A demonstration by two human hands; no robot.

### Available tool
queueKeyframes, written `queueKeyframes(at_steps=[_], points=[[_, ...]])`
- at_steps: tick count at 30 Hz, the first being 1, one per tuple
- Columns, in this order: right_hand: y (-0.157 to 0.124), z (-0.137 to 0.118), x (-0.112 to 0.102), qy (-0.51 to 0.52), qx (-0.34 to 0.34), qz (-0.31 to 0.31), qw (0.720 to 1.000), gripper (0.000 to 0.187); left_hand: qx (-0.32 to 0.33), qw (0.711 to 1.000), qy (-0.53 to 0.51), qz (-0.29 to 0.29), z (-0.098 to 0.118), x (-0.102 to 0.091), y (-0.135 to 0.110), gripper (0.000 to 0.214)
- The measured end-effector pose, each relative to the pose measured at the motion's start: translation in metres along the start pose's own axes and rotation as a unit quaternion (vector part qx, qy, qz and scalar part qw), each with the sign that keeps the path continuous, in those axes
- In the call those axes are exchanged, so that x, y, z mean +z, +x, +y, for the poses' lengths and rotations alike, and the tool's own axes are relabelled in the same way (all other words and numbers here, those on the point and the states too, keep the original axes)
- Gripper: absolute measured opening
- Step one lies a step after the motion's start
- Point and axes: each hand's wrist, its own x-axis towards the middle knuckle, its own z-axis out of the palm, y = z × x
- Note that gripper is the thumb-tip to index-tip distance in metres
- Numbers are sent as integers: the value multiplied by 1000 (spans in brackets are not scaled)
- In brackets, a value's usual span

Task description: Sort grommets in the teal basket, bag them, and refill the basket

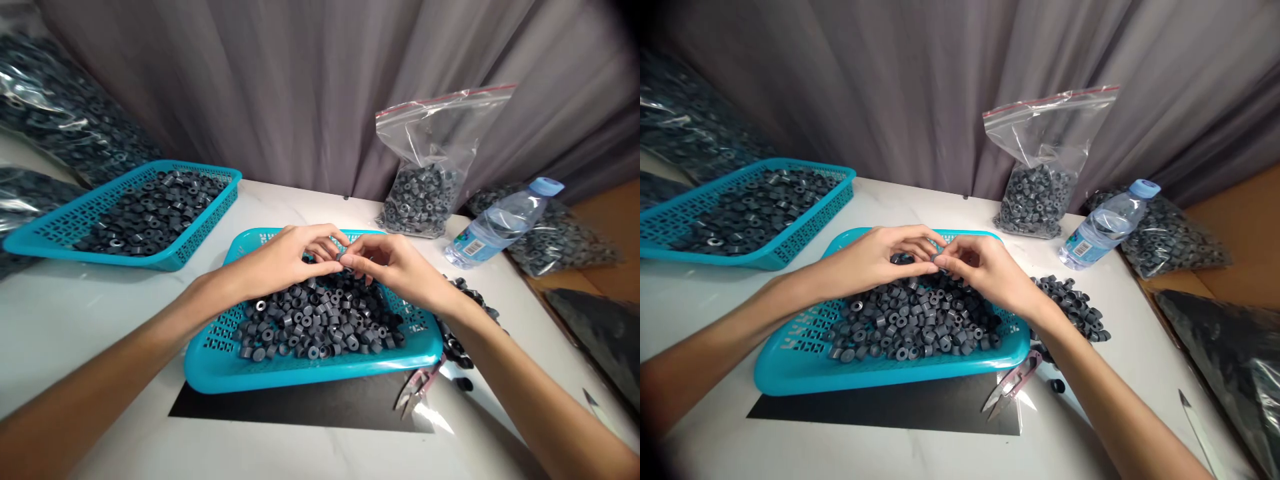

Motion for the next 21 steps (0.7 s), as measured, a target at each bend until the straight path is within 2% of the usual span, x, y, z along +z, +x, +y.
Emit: queueKeyframes(at_steps=[3, 6, 10, 13, 17, 21], points=[[1, 6, 5, 32, 3, 14, 999, 39, -29, 998, -52, -30, 0, 0, -2, 41], [2, 10, 10, 57, 16, 38, 998, 40, -56, 996, -66, -24, 0, 5, -3, 45], [2, 9, 10, 77, 16, 43, 996, 43, -61, 996, -56, 29, -1, 12, -1, 28], [2, 6, 7, 71, 17, 20, 997, 41, -59, 996, -56, 35, 0, 10, 1, 21], [0, 3, 5, -2, 8, 30, 1000, 32, -76, 995, 14, 67, 5, 5, 0, 15], [-1, 2, 8, -84, -3, 60, 995, 22, -88, 994, 43, 54, 8, 6, 1, 11]])
